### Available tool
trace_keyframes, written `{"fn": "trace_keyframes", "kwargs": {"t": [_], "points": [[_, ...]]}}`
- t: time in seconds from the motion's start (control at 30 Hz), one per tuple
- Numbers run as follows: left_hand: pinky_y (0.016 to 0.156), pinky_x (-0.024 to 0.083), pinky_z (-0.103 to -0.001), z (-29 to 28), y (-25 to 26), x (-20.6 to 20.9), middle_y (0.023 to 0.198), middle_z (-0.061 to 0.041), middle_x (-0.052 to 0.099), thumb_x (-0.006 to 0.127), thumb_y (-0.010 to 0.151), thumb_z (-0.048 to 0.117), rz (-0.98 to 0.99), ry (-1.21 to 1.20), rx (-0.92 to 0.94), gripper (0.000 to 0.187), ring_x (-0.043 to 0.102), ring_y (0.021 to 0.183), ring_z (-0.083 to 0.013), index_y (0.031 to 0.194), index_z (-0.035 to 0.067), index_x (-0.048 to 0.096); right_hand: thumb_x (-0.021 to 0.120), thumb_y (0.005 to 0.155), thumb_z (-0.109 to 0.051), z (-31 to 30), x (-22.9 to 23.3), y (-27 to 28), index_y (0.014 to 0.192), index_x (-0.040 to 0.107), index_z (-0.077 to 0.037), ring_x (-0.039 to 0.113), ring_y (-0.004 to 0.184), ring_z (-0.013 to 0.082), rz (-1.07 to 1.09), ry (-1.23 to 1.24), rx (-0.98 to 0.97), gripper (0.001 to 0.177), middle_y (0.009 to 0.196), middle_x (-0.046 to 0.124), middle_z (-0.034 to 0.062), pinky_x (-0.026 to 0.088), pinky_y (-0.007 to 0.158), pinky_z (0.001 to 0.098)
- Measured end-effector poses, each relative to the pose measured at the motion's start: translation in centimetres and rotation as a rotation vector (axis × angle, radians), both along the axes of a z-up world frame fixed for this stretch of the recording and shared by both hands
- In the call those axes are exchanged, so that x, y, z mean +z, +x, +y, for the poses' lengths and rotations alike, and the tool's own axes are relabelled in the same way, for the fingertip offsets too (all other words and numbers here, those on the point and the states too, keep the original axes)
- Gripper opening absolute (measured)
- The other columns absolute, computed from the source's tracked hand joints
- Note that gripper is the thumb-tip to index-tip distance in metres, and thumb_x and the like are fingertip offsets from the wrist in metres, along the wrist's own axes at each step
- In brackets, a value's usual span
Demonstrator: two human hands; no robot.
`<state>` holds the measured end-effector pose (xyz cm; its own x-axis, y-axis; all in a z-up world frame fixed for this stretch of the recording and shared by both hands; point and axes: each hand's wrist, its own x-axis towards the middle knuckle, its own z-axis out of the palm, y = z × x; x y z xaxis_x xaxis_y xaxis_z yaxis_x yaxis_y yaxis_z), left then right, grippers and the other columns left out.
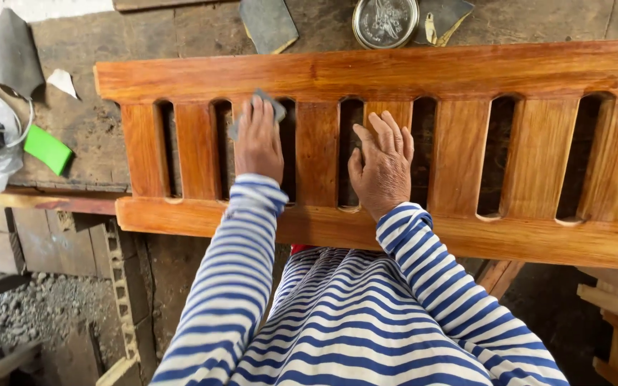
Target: The person sands a wooden slatted panel using a sanding block. They work along the top surface and edges, moving the block back and forth to smooth the wood. The panel remains on a workbench throughout the process.
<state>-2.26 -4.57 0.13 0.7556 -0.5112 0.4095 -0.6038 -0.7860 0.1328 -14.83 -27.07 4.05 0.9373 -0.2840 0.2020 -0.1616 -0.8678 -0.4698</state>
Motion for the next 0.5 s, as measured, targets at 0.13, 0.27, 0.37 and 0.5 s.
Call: {"fn": "trace_keyframes", "kwargs": {"t": [0.13, 0.27, 0.37, 0.5], "points": [[0.115, 0.040, -0.045, 4.0, -6.5, 2.4, 0.145, -0.020, 0.058, 0.056, 0.104, 0.019, 0.038, -0.004, -0.080, 0.041, 0.052, 0.136, -0.0395, 0.140, 0.002, 0.061, 0.068, 0.086, -0.021, 0.3, 0.4, 0.6, 0.128, 0.066, -0.016, 0.041, 0.142, 0.0278, -0.027, -0.054, -0.009, 0.043, 0.143, 0.049, 0.0074, 0.030, 0.115, 0.0489], [0.119, 0.035, -0.045, 7.3, -8.7, 3.3, 0.153, -0.013, 0.053, 0.060, 0.099, 0.026, 0.201, 0.032, -0.166, 0.047, 0.047, 0.142, -0.0331, 0.143, 0.010, 0.060, 0.071, 0.085, -0.020, 0.7, 0.8, 0.9, 0.125, 0.067, -0.015, 0.046, 0.138, 0.0290, -0.059, -0.089, -0.047, 0.041, 0.139, 0.052, 0.0081, 0.034, 0.112, 0.0475], [0.121, 0.032, -0.046, 8.4, -8.2, 2.7, 0.155, -0.009, 0.051, 0.061, 0.098, 0.030, 0.222, 0.032, -0.205, 0.047, 0.044, 0.145, -0.0305, 0.142, 0.014, 0.061, 0.071, 0.085, -0.019, 1.2, 0.6, 0.8, 0.124, 0.068, -0.014, 0.048, 0.137, 0.0307, -0.074, -0.119, -0.051, 0.040, 0.137, 0.052, 0.0093, 0.036, 0.112, 0.0473], [0.121, 0.029, -0.048, 8.9, -7.1, 3.2, 0.158, -0.008, 0.047, 0.060, 0.099, 0.032, 0.276, 0.036, -0.274, 0.048, 0.041, 0.147, -0.0308, 0.144, 0.016, 0.059, 0.070, 0.084, -0.018, 1.6, 0.8, 0.8, 0.124, 0.069, -0.013, 0.051, 0.134, 0.0333, -0.086, -0.146, -0.071, 0.039, 0.133, 0.053, 0.0110, 0.038, 0.110, 0.0479]]}}
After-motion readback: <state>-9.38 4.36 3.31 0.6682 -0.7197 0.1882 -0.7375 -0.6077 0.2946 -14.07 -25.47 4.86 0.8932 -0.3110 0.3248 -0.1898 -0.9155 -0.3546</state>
